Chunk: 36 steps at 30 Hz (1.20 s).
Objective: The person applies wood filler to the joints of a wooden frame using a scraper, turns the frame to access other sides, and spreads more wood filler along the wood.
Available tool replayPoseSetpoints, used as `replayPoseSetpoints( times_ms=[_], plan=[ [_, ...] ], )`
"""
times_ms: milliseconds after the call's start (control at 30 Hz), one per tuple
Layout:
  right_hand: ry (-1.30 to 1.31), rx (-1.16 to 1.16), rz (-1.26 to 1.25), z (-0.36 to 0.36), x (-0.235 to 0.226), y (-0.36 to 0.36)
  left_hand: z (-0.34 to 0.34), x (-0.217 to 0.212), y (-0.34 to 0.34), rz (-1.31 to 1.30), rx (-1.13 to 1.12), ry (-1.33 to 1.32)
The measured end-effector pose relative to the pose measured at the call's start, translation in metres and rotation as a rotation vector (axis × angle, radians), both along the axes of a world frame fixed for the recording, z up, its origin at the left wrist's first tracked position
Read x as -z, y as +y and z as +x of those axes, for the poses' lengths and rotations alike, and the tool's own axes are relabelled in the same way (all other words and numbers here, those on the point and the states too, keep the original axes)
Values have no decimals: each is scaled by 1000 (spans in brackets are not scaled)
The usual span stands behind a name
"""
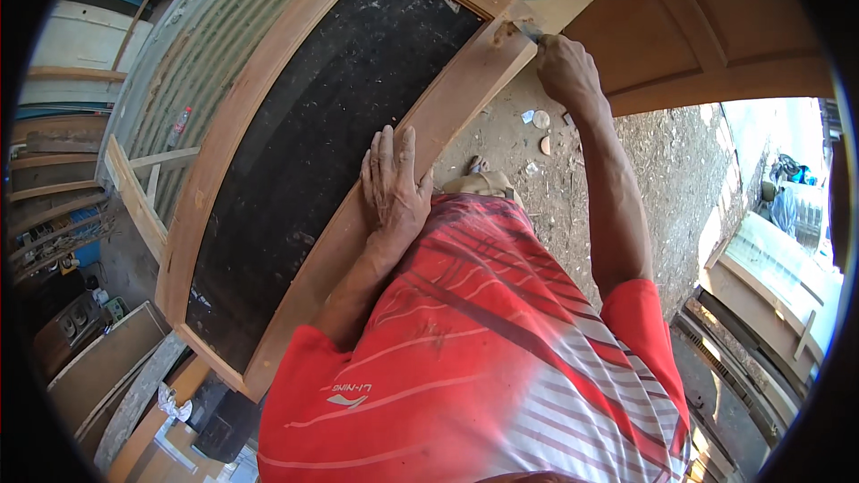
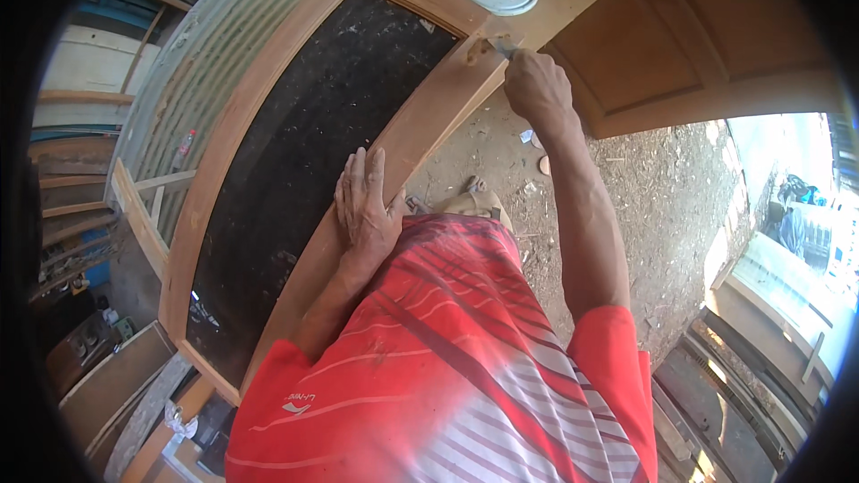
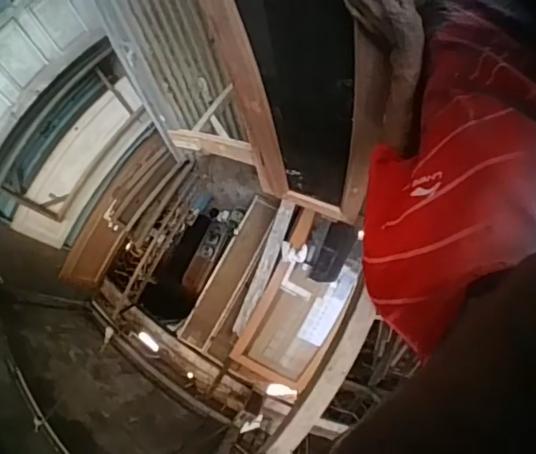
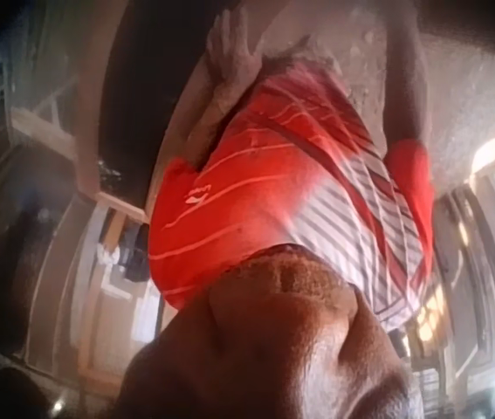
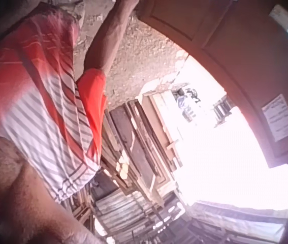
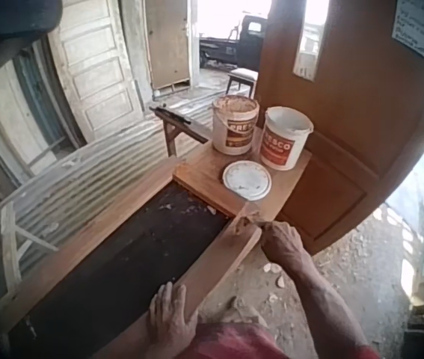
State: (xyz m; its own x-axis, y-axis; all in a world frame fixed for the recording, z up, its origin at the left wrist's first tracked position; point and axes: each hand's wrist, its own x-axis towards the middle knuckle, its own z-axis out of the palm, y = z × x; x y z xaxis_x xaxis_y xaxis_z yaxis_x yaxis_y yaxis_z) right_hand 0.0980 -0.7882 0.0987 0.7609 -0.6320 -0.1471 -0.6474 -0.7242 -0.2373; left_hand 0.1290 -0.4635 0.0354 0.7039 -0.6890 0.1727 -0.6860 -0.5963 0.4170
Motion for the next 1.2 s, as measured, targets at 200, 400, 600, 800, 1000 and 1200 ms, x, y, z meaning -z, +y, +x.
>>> replayPoseSetpoints(
  times_ms=[200, 400, 600, 800, 1000, 1200],
  plan=[
    [-125, -2, -74, -10, 16, 6, -1, 1, 0, 8, 15, -5],
    [-164, 17, -94, -13, 34, 16, -2, 6, 4, 36, 14, -12],
    [-175, -42, -178, -30, 38, 25, -5, -1, 10, 6, 62, 4],
    [-19, -17, 22, -17, 32, 11, -8, 0, 15, 4, 59, 4],
    [-84, 73, -24, -4, 40, -37, -6, -5, 6, 3, 66, -23],
    [-230, 23, -22, -39, 19, 44, -4, 3, 8, 9, 6, -54]
  ],
)
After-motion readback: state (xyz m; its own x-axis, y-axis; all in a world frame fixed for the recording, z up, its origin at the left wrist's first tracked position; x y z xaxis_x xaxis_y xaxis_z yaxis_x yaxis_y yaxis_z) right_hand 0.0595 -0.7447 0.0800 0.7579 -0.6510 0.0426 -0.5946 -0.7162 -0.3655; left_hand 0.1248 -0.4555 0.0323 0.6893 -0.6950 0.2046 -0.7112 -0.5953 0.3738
